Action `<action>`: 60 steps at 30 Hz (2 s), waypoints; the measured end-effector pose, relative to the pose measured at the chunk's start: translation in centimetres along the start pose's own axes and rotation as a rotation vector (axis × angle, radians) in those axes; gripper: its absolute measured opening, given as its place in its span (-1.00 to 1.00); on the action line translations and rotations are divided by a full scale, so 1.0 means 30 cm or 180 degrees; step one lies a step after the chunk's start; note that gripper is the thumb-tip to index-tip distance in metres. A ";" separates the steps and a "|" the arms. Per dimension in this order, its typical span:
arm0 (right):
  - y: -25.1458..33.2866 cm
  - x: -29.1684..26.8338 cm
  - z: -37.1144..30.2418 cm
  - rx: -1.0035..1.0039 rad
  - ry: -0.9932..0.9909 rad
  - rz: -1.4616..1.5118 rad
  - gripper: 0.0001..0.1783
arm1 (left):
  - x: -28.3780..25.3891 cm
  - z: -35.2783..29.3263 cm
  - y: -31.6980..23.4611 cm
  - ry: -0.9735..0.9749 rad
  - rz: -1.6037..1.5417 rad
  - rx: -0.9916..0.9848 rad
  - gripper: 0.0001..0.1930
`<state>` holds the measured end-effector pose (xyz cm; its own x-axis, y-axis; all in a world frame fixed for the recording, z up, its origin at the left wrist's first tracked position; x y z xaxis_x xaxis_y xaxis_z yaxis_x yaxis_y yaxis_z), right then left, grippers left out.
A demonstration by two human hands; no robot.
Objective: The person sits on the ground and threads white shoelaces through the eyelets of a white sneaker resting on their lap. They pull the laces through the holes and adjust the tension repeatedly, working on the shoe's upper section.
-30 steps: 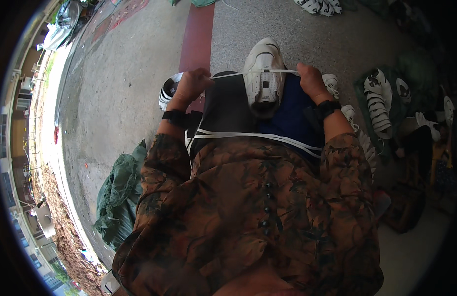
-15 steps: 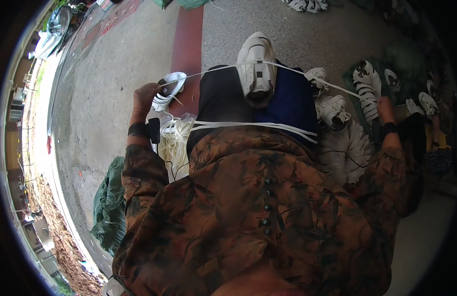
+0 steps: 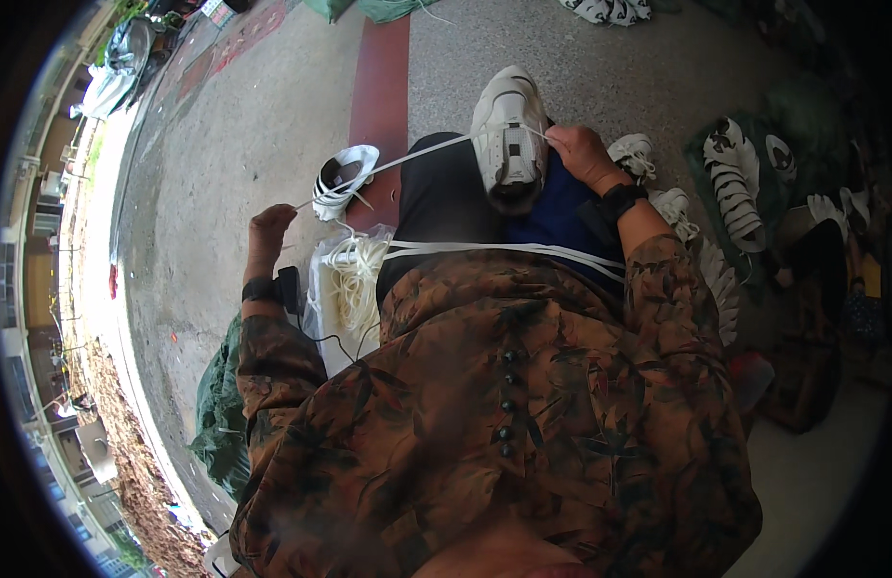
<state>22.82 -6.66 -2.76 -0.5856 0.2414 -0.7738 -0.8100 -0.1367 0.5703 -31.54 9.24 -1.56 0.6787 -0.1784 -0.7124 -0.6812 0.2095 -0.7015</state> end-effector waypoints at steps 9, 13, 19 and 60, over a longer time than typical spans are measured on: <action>-0.296 -0.382 -0.315 0.1009 -0.0566 0.0369 -0.83 | -0.033 -0.043 0.100 -0.0021 -0.0080 -0.0366 -0.91; -0.413 -0.555 -0.534 0.1277 -0.0788 0.0186 -0.82 | -0.092 -0.091 0.125 0.0085 0.0158 -0.0439 -0.90; -0.482 -0.725 -0.824 0.1791 -0.0601 -0.0110 -0.81 | -0.184 -0.190 0.250 -0.0043 0.0099 -0.0687 -0.89; 0.045 -0.013 0.119 0.0570 -0.0150 0.1732 -0.77 | 0.629 0.123 -0.735 0.2335 -0.1212 0.0701 -0.86</action>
<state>22.06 -3.51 -0.71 -0.9112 0.2251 -0.3451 -0.3720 -0.0895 0.9239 -2.68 4.79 0.54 0.4493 -0.8359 -0.3154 -0.3223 0.1776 -0.9298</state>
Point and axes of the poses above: each hand's wrist, its own z-axis towards the middle knuckle, its own x-axis out of the palm, y = z × x, the point moved 1 cm from there along z, towards the middle knuckle, and after that the axes turned 9 degrees about z, right-handed, at the moved point
